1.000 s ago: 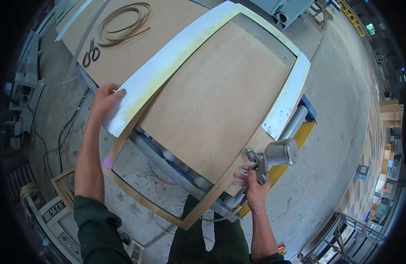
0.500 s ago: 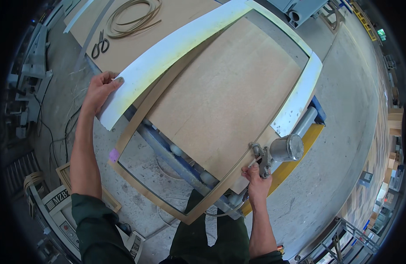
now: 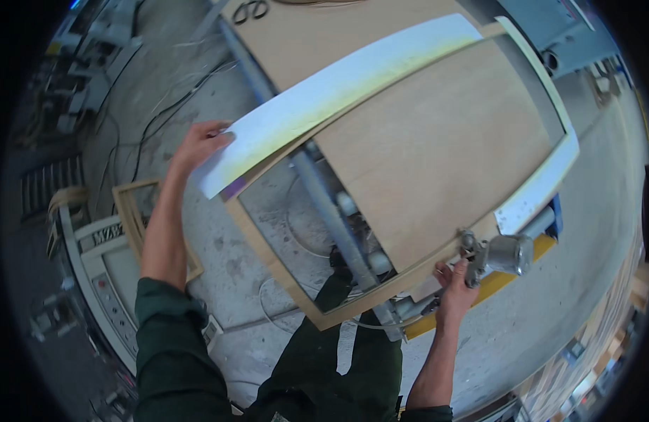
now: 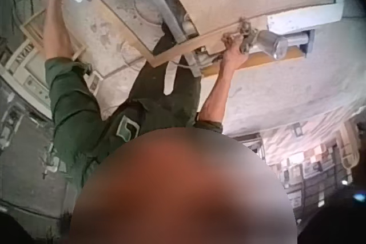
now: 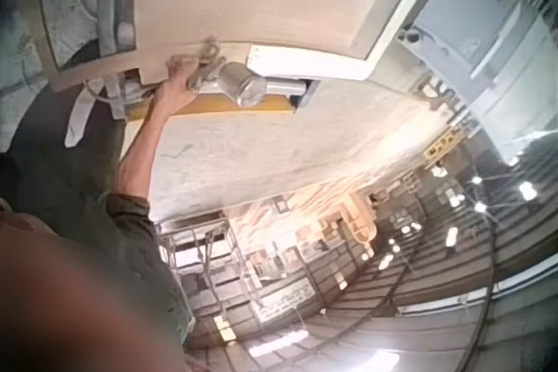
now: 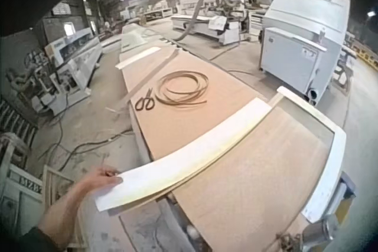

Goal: Applying adhesive with a spray gun to a workpiece and attaching an edging strip.

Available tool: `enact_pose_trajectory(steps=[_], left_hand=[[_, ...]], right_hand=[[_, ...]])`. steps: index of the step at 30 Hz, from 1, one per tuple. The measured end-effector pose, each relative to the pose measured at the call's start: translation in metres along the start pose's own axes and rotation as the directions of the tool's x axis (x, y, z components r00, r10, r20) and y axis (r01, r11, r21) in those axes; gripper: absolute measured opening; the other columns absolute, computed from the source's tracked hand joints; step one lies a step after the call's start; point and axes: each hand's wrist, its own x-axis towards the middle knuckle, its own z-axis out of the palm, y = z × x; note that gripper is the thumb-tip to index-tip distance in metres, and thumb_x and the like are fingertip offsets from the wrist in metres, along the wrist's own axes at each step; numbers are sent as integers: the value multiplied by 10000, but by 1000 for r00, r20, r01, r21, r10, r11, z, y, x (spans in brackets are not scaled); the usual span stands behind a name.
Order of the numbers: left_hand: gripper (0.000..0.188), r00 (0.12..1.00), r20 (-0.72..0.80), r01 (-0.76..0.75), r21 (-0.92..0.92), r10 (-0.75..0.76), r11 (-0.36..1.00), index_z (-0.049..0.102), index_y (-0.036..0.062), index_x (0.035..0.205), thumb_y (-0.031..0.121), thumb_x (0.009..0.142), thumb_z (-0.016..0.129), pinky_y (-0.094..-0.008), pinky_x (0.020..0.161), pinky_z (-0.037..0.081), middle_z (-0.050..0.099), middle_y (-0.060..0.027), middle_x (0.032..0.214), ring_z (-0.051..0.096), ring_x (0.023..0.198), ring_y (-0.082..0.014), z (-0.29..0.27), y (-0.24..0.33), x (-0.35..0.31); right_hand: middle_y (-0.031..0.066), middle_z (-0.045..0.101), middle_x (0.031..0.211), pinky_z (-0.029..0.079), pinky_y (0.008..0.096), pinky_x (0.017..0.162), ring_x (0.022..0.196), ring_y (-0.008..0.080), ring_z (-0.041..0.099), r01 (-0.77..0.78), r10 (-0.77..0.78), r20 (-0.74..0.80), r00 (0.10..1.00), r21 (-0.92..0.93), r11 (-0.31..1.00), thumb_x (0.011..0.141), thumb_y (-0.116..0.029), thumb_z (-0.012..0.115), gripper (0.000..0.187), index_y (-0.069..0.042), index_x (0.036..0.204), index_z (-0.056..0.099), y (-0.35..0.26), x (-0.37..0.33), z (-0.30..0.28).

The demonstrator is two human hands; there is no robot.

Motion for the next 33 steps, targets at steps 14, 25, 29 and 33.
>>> enact_pose_trajectory(steps=[14, 25, 29, 33], left_hand=[[565, 997, -18, 75, 104, -74, 992, 658, 176, 1383, 408, 869, 703, -449, 1123, 355, 739, -76, 1220, 680, 1118, -249, 24, -57, -31], [634, 913, -409, -25, -57, 0, 998, 658, 61, 1339, 413, 828, 785, -343, 872, 529, 718, -134, 1117, 652, 991, -254, 37, -80, -59], [501, 774, -590, 308, 33, -230, 951, 685, 9, 1218, 346, 858, 776, -366, 841, 523, 697, -131, 1054, 651, 952, -250, 79, -57, -132], [485, 821, -567, 152, 318, 59, 936, 704, 46, 1123, 353, 766, 820, -421, 893, 467, 680, -117, 995, 637, 959, -282, 176, -3, -233]], right_hand=[[126, 606, 1429, 623, 362, 770, 913, 273, 726, 87, -82, 67, 994, -70, 994, 1041, -386, 624, 564, -1, 1438, 510, -7, -4, 6], [129, 595, 1443, 621, 370, 791, 932, 281, 722, 61, -57, 82, 995, -48, 997, 1022, -419, 645, 623, -12, 1464, 480, -8, -6, 9], [125, 593, 1444, 619, 375, 788, 934, 284, 722, 48, -45, 56, 997, -62, 997, 1023, -414, 646, 627, -12, 1469, 467, -6, -3, 7], [145, 597, 1422, 623, 380, 784, 930, 289, 723, 48, -46, 69, 997, -26, 998, 1041, -351, 634, 572, -6, 1462, 460, -11, -1, 4]])
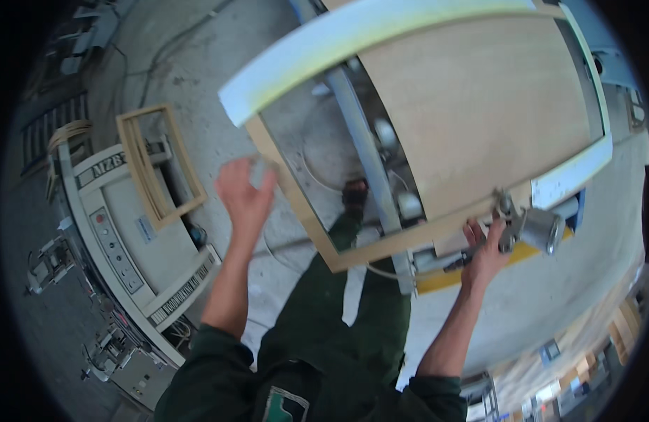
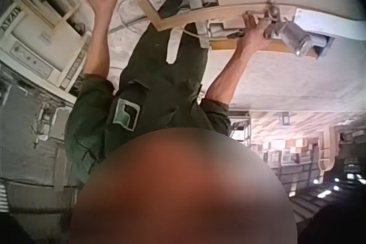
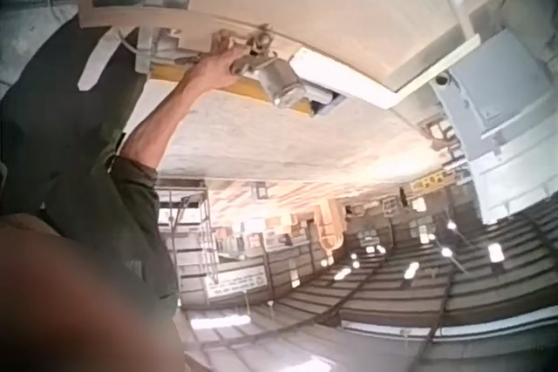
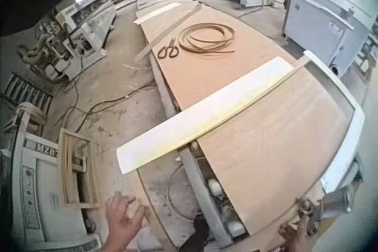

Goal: Applying adhesive with a spray gun to a workpiece and attaching an edging strip.

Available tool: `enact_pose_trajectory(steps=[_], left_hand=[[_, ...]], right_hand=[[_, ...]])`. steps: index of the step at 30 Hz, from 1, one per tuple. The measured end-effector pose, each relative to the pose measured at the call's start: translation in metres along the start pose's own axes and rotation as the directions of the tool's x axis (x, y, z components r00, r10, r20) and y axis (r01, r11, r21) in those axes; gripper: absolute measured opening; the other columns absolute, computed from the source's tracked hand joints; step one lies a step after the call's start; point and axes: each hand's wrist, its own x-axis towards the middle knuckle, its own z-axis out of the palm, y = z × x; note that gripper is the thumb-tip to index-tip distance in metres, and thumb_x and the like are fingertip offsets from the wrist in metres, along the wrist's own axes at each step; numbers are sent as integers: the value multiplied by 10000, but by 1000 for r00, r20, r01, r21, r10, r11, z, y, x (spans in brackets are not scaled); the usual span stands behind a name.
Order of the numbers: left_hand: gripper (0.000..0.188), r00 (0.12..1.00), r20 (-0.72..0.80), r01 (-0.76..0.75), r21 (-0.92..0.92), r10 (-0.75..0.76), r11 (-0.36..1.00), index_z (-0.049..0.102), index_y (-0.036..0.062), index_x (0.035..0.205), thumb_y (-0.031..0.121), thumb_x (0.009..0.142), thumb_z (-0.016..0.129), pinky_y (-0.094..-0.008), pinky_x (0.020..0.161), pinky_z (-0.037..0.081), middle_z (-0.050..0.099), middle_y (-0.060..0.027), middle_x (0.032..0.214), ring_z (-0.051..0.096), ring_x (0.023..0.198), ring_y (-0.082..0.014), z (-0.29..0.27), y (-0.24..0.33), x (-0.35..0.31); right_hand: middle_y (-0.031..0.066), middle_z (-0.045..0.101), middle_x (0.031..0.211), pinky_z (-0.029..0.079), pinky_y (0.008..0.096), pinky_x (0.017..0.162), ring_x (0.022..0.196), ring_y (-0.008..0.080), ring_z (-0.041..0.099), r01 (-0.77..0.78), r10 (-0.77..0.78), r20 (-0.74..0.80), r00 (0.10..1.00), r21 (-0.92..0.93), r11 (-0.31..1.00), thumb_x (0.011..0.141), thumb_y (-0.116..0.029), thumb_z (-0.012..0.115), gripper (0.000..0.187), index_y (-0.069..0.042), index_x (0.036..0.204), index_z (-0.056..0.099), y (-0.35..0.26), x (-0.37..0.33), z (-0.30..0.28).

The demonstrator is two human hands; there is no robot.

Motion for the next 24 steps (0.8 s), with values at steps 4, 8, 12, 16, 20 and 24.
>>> enact_pose_trajectory(steps=[4, 8, 12, 16, 20, 24], left_hand=[[654, 859, 447, -203, -149, 249, 968, 655, 83, 1214, 382, 662, 839, -516, 1025, 307, 641, -89, 1128, 572, 1131, -273, -5, 111, -111], [680, 896, 395, -218, -10, 204, 976, 628, 82, 1268, 317, 659, 819, -513, 1020, 304, 619, -70, 1176, 542, 1193, -258, 28, 139, -172], [541, 925, 319, -209, -23, 206, 978, 662, 84, 1184, 191, 670, 789, -490, 977, 324, 634, -37, 1026, 585, 1040, -229, 36, 143, -165], [464, 916, 300, -255, -79, 267, 964, 686, 90, 1088, 166, 644, 794, -477, 936, 332, 628, -18, 942, 595, 976, -215, 34, 142, -160], [412, 908, 305, -285, -55, 287, 957, 692, 99, 997, 171, 606, 800, -486, 914, 329, 623, -14, 922, 592, 957, -212, 33, 140, -155], [287, 912, 289, -273, -96, 290, 957, 651, 96, 859, 135, 590, 746, -501, 953, 322, 581, -35, 871, 569, 940, -225, 34, 146, -149]], right_hand=[[157, 601, 1402, 637, 403, 786, 924, 305, 724, 8, -8, 33, 999, -2, 1000, 1046, -341, 624, 567, 4, 1458, 444, -7, -7, 7], [157, 586, 1415, 640, 411, 804, 943, 322, 725, -11, 10, 48, 999, 26, 1000, 1037, -367, 630, 600, -3, 1470, 431, -5, -3, 7], [161, 564, 1423, 640, 415, 818, 965, 335, 725, -38, 34, 76, 997, 50, 998, 1020, -390, 652, 633, 3, 1464, 431, -5, -4, -4], [150, 554, 1395, 639, 417, 825, 976, 340, 723, -56, 50, 103, 993, 58, 997, 1007, -399, 670, 642, 10, 1445, 439, -6, -2, -10], [147, 557, 1361, 640, 431, 826, 983, 346, 722, -56, 45, 173, 984, 58, 997, 1006, -399, 671, 635, 17, 1431, 447, -3, -2, -15], [155, 561, 1340, 647, 440, 812, 982, 353, 722, -47, 33, 214, 976, 63, 997, 1007, -402, 669, 630, 23, 1420, 455, -5, 1, -21]])
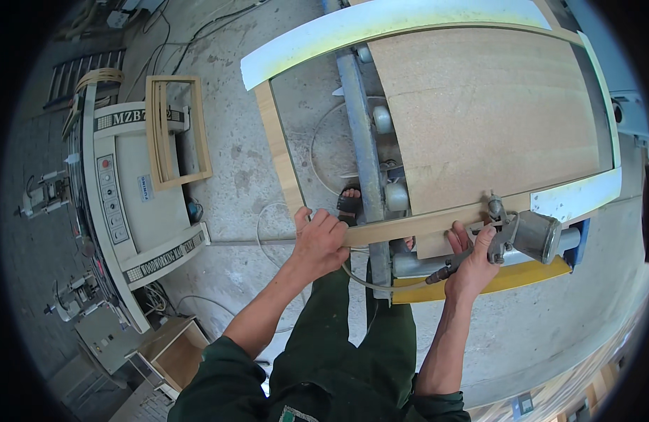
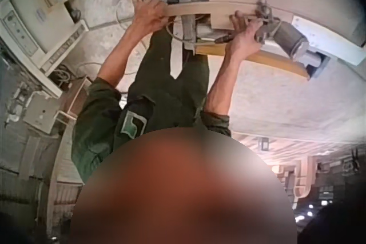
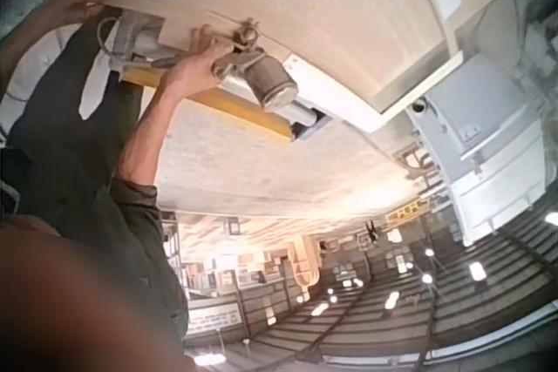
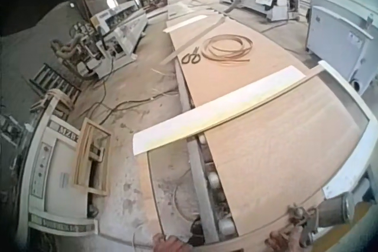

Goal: Applying adhesive with a spray gun to a workpiece and attaching an edging strip.

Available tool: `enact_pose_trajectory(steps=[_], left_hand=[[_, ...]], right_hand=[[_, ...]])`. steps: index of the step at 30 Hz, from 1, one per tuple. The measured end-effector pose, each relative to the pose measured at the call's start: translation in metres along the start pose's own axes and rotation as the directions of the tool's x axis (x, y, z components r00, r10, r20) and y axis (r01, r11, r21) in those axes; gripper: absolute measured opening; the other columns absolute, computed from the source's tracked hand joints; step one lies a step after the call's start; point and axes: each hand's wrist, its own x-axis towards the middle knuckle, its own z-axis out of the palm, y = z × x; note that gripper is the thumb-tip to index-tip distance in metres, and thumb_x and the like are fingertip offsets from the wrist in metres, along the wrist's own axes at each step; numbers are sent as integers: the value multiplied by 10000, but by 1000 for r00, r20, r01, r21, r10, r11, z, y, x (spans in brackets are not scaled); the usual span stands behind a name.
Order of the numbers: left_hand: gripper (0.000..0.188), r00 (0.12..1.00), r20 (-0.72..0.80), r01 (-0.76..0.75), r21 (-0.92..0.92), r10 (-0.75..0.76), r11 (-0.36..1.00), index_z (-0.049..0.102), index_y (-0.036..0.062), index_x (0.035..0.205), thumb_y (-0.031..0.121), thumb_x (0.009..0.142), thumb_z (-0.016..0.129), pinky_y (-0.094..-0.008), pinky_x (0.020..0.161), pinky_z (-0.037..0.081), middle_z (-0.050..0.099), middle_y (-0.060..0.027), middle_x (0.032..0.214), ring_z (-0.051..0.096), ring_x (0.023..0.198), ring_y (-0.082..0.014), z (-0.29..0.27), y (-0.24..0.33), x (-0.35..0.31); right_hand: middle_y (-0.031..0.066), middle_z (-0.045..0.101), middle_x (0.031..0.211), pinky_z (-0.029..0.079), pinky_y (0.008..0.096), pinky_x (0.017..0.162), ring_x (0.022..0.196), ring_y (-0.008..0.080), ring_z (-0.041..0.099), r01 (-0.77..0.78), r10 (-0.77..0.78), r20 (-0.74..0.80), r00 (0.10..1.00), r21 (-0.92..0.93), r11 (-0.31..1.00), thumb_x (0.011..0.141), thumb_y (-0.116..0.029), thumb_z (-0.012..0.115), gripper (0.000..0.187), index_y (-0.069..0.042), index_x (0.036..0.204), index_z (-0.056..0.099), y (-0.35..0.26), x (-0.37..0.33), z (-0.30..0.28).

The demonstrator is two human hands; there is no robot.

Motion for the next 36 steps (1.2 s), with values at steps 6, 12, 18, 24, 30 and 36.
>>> enact_pose_trajectory(steps=[6, 12, 18, 24, 30, 36], left_hand=[[328, 992, 129, 2, 30, -6, 1000, 690, 72, 894, 122, 577, 757, -512, 1005, 326, 612, -49, 886, 590, 947, -236, -4, 2, 7], [296, 995, 88, -58, 87, 50, 995, 671, 73, 830, 154, 562, 767, -522, 991, 329, 584, -59, 809, 574, 913, -247, -3, -3, 5], [606, 999, -23, -20, 143, 23, 990, 645, 88, 1175, 163, 588, 772, -536, 993, 320, 594, -43, 831, 571, 926, -245, -1, 10, 8], [642, 999, 49, 3, 9, -3, 1000, 660, 104, 1198, 309, 616, 837, -589, 1055, 290, 660, -58, 1092, 596, 1070, -248, -24, 16, 18], [496, 997, 65, -40, -7, 41, 999, 716, 87, 1072, 354, 674, 843, -583, 1062, 307, 677, -92, 1144, 620, 1088, -295, -42, -14, 65], [300, 974, -124, 133, -364, -189, 922, 730, 19, 954, 250, 767, 771, -386, 881, 509, 703, -113, 917, 676, 879, -261, -47, -69, 178]], right_hand=[[166, 560, 1324, 655, 433, 793, 975, 357, 724, 12, -12, 6, 1000, -9, 1000, 1000, -411, 675, 650, 46, 1405, 454, 0, -1, -1], [173, 560, 1315, 656, 434, 787, 969, 357, 726, -1, 1, -3, 1000, 8, 1000, 997, -410, 679, 652, 47, 1403, 452, 5, -4, 5], [175, 562, 1311, 656, 424, 761, 957, 342, 730, 4, -2, -54, 999, 44, 999, 1019, -374, 658, 597, 44, 1396, 459, -2, -2, 1], [160, 591, 1339, 650, 389, 690, 904, 324, 743, -3, 6, -27, 1000, 106, 994, 1075, -303, 563, 495, 44, 1412, 456, 7, 0, -22], [181, 587, 1380, 649, 382, 671, 882, 324, 748, -15, 15, -1, 1000, 144, 989, 1085, -296, 524, 471, 35, 1413, 454, -19, -55, -44], [189, 623, 1326, 655, 375, 724, 936, 308, 745, 67, -62, -47, 997, 128, 990, 1063, -303, 581, 481, 38, 1390, 490, -16, -61, -79]])
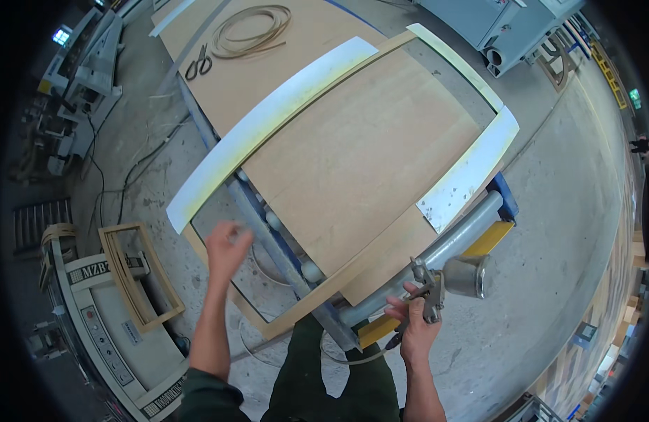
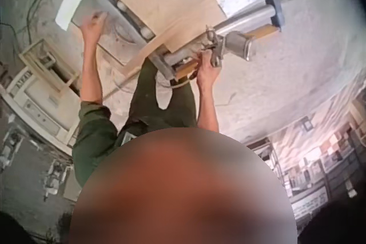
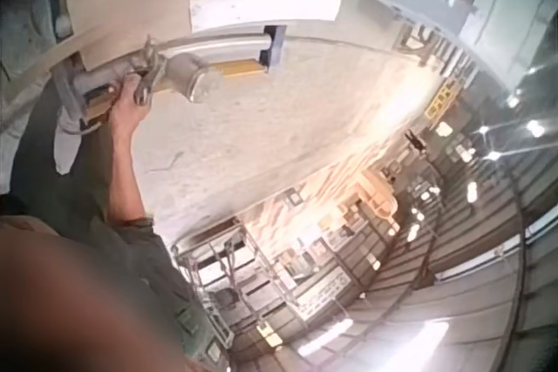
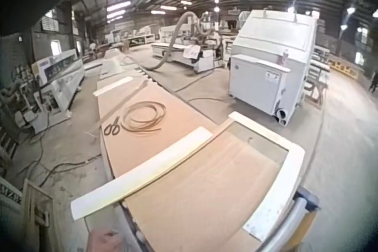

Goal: Applying adhesive with a spray gun to a workpiece and attaching an edging strip.

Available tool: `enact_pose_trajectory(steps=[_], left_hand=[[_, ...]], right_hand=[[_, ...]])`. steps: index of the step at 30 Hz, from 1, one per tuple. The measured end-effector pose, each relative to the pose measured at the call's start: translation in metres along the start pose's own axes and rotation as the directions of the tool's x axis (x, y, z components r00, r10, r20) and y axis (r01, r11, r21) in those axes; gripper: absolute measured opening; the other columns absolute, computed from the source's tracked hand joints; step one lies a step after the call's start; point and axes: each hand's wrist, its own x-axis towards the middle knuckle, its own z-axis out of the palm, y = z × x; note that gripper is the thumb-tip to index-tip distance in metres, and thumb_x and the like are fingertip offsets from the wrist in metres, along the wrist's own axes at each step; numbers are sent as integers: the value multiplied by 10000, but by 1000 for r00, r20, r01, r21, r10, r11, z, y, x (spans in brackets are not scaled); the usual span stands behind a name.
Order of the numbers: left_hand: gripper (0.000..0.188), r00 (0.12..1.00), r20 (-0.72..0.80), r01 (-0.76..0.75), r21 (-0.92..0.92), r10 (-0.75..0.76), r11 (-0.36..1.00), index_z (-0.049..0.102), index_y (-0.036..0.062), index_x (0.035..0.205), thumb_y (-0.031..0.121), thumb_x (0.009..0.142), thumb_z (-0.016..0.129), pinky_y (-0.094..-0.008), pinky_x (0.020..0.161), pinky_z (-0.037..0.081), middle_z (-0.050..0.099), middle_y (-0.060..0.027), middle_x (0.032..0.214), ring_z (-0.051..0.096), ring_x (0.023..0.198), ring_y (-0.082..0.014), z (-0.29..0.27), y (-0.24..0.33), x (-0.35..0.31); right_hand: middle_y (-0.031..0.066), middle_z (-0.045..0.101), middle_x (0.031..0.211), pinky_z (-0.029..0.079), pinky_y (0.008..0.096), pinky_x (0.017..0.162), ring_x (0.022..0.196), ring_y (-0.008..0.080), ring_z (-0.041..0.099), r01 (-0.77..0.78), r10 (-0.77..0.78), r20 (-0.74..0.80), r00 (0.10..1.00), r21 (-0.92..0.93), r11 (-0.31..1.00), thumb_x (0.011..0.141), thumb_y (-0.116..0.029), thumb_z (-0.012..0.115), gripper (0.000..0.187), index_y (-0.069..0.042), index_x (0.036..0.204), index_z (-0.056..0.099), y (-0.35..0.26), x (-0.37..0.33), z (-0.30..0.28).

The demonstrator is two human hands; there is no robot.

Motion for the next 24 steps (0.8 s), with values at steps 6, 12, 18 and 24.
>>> enact_pose_trajectory(steps=[6, 12, 18, 24], left_hand=[[387, 996, -82, 41, 94, -33, 995, 756, -10, 1060, 316, 852, 760, -340, 824, 536, 728, -150, 974, 676, 873, -224, -28, -8, 158], [830, 988, 128, -108, 215, 82, 971, 565, 21, 1433, 456, 771, 813, -366, 1026, 468, 638, -207, 1351, 609, 1248, -313, -7, -10, 280], [1192, 966, 257, -153, 481, 27, 863, 386, 147, 1579, 558, 563, 852, -609, 1110, 289, 446, -173, 1575, 397, 1447, -367, 60, 73, 291], [1140, 975, 203, -185, 509, 92, 840, 442, 151, 1539, 507, 535, 847, -562, 1075, 293, 517, -166, 1476, 440, 1383, -342, 86, 92, 303]], right_hand=[[171, 644, 1317, 632, 383, 839, 1041, 280, 720, 39, -44, 60, 997, 87, 995, 1058, -268, 602, 474, 50, 1397, 511, 34, 47, 59], [113, 745, 1093, 556, 303, 875, 948, 159, 686, 3, -4, -33, 999, -18, 1000, 1033, -271, 663, 423, 27, 1324, 592, 47, 51, 89], [103, 754, 1035, 541, 311, 879, 915, 159, 681, 4, -18, -141, 990, -102, 995, 1022, -297, 679, 392, 26, 1236, 622, 44, 52, 89], [108, 740, 1047, 556, 332, 872, 943, 182, 697, -4, -19, -157, 987, -141, 990, 1021, -299, 679, 393, 30, 1227, 621, 47, 53, 97]])
